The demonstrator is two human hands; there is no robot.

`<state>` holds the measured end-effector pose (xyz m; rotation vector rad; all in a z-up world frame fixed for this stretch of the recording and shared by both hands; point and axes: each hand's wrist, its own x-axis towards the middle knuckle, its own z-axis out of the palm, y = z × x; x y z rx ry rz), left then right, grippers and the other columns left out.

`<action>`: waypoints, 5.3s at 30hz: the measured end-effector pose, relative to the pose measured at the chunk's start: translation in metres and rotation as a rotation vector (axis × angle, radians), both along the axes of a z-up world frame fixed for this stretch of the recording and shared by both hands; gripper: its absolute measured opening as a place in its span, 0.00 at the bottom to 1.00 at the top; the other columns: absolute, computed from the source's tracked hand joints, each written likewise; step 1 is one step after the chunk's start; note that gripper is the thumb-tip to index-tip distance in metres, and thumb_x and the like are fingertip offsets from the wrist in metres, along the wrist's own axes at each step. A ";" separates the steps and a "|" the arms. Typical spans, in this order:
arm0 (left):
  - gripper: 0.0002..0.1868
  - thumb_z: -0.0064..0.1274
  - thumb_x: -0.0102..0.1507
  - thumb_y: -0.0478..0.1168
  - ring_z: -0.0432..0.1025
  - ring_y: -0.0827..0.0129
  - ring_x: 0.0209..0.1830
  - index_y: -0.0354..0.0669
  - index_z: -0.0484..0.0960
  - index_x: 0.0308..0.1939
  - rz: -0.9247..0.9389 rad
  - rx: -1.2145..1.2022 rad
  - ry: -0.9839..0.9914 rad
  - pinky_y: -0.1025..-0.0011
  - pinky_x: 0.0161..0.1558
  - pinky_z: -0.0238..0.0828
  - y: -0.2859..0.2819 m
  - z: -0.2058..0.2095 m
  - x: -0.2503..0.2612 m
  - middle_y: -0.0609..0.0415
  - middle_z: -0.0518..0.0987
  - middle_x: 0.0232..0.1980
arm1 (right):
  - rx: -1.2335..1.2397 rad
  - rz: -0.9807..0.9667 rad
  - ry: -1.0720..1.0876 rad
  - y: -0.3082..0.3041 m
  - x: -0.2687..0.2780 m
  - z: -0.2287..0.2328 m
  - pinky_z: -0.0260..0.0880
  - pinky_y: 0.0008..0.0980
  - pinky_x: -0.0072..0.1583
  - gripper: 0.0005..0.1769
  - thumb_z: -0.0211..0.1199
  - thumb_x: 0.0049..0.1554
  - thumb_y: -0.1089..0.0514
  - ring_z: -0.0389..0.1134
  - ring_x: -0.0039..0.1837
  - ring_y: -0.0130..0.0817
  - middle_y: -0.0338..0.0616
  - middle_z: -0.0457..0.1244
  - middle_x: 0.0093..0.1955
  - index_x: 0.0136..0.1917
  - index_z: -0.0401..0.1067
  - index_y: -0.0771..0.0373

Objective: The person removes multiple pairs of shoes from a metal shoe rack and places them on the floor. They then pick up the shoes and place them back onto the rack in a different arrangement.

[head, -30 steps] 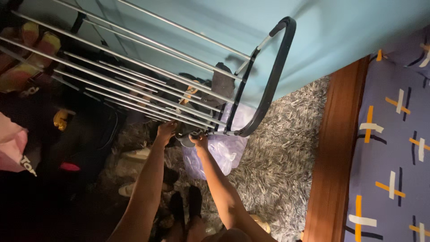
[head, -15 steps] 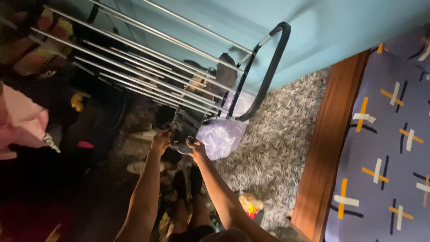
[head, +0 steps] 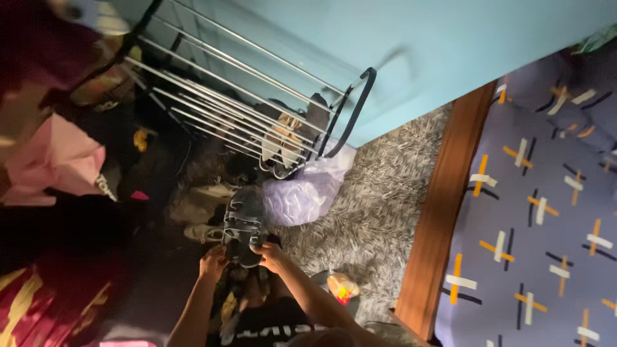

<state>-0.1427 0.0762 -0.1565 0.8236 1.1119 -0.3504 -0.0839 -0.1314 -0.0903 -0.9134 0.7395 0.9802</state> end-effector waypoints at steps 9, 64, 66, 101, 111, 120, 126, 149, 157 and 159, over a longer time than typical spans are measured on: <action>0.06 0.62 0.64 0.36 0.65 0.74 0.28 0.42 0.78 0.39 0.183 0.069 -0.308 0.69 0.29 0.63 0.014 0.064 -0.038 0.61 0.72 0.33 | 0.114 0.712 -0.797 -0.056 -0.015 0.237 0.62 0.45 0.72 0.31 0.43 0.68 0.43 0.61 0.73 0.45 0.47 0.47 0.86 0.80 0.58 0.54; 0.63 0.66 0.57 0.37 0.25 0.43 0.86 0.46 0.34 0.83 0.752 0.658 0.357 0.55 0.81 0.32 -0.237 -0.003 -0.160 0.42 0.33 0.87 | -0.282 2.244 -1.400 -0.006 -0.002 -0.014 0.26 0.81 0.72 0.80 0.72 0.47 0.26 0.06 0.83 0.66 0.58 0.03 0.83 0.83 0.11 0.47; 0.62 0.66 0.58 0.37 0.25 0.43 0.86 0.47 0.34 0.84 0.757 0.697 0.300 0.54 0.80 0.32 -0.230 0.016 -0.161 0.41 0.33 0.87 | -0.251 2.237 -1.524 -0.003 -0.003 -0.002 0.25 0.79 0.74 0.81 0.72 0.46 0.26 0.07 0.84 0.64 0.57 0.05 0.83 0.83 0.12 0.47; 0.65 0.72 0.52 0.40 0.31 0.38 0.85 0.57 0.43 0.84 0.044 0.964 -0.019 0.48 0.78 0.38 -0.128 0.154 -0.002 0.39 0.39 0.86 | -0.558 1.504 -1.430 -0.041 0.140 0.097 0.38 0.75 0.74 0.83 0.80 0.44 0.39 0.16 0.85 0.67 0.62 0.10 0.84 0.83 0.11 0.46; 0.66 0.75 0.50 0.38 0.42 0.38 0.82 0.49 0.42 0.82 -0.455 1.239 -0.421 0.44 0.77 0.42 -0.061 0.178 0.030 0.34 0.50 0.82 | -0.766 1.107 -1.165 -0.030 0.110 0.028 0.37 0.56 0.80 0.87 0.78 0.41 0.31 0.23 0.84 0.68 0.66 0.15 0.85 0.82 0.09 0.54; 0.60 0.62 0.62 0.32 0.66 0.32 0.67 0.56 0.37 0.88 -0.393 0.529 -0.380 0.59 0.56 0.72 -0.027 0.138 0.040 0.34 0.66 0.75 | -0.629 0.502 -0.589 -0.018 0.066 0.023 0.38 0.52 0.80 0.77 0.71 0.49 0.30 0.26 0.87 0.56 0.56 0.22 0.87 0.84 0.16 0.55; 0.55 0.54 0.61 0.27 0.53 0.52 0.78 0.63 0.39 0.83 -0.442 0.284 -0.359 0.47 0.64 0.67 -0.024 0.115 0.116 0.49 0.44 0.83 | -0.399 0.123 -0.039 -0.024 0.105 -0.004 0.62 0.61 0.70 0.60 0.68 0.53 0.39 0.48 0.79 0.54 0.46 0.40 0.84 0.85 0.32 0.44; 0.16 0.56 0.63 0.34 0.77 0.51 0.49 0.38 0.75 0.55 -0.237 -0.036 -0.460 0.54 0.45 0.81 -0.093 -0.228 0.369 0.43 0.79 0.50 | 0.076 -0.986 -0.143 -0.025 0.275 -0.264 0.79 0.37 0.52 0.15 0.63 0.59 0.55 0.76 0.51 0.39 0.46 0.72 0.51 0.59 0.71 0.59; 0.25 0.46 0.61 0.21 0.75 0.56 0.51 0.39 0.72 0.62 -0.371 0.144 -0.464 0.56 0.48 0.83 -0.079 -0.207 0.370 0.44 0.74 0.57 | 0.053 -0.825 -0.239 -0.024 0.262 -0.284 0.76 0.40 0.55 0.17 0.64 0.62 0.57 0.71 0.54 0.31 0.42 0.70 0.59 0.64 0.67 0.54; 0.21 0.48 0.63 0.24 0.76 0.57 0.49 0.36 0.73 0.61 -0.402 0.136 -0.396 0.57 0.47 0.81 -0.075 -0.195 0.375 0.45 0.75 0.54 | 0.097 -0.772 -0.266 -0.025 0.258 -0.278 0.74 0.41 0.54 0.18 0.63 0.62 0.54 0.69 0.53 0.29 0.41 0.70 0.61 0.65 0.67 0.52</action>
